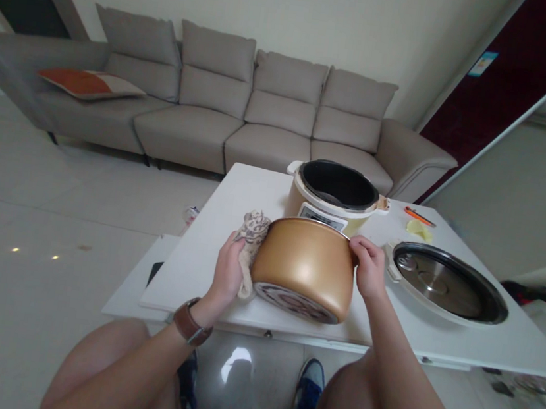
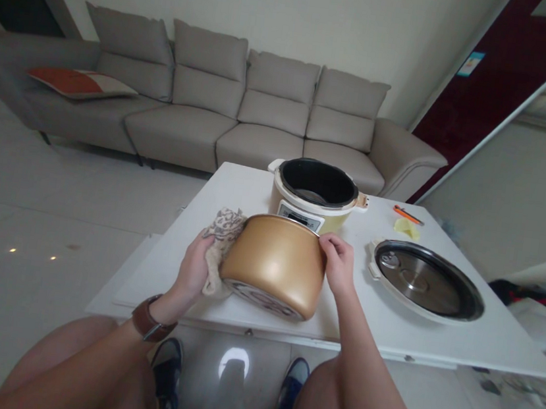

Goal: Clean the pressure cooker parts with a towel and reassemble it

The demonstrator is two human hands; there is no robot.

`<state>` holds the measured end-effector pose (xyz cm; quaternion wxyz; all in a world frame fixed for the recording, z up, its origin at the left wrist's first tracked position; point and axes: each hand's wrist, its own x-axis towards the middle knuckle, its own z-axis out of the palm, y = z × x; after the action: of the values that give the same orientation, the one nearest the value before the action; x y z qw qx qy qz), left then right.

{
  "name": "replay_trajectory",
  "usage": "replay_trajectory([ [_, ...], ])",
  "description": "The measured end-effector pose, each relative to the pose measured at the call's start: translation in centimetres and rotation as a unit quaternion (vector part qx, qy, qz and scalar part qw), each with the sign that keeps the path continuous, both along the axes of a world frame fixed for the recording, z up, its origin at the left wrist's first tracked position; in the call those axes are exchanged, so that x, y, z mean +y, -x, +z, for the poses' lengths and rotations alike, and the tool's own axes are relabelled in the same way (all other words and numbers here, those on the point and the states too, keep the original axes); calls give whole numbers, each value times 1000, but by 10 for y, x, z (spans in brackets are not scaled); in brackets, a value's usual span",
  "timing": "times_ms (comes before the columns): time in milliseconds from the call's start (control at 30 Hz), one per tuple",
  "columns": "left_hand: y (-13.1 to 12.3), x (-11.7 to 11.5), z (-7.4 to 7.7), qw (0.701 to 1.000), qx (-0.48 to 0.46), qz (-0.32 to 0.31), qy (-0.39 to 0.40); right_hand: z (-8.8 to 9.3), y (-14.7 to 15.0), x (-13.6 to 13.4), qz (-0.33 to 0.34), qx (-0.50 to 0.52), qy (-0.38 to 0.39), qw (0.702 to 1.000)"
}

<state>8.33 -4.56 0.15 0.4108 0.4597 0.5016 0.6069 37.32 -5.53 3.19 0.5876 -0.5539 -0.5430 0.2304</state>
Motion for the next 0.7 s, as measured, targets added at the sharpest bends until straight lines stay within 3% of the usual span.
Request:
replay_trajectory([
  [167, -3, -5, 7, 999, 32, -14, -22, 10, 4, -9, -26, -18, 5, 999],
  [333, -5, -1, -2, 999, -1, -37, -15, 12, 8, -13, -27, 23, 24, 999],
  [433, -4, 0, -4, 1000, -27, -8, 11, 8, 10, -12, -19, 40, 19, 999],
  [567, -3, -9, 16, 999, -11, 19, -24, 3, 15, -11, -17, 44, 13, 999],
  [700, -1, -21, 36, 993, 64, -16, -96, 1, 20, -11, -23, 38, 9, 999],
])
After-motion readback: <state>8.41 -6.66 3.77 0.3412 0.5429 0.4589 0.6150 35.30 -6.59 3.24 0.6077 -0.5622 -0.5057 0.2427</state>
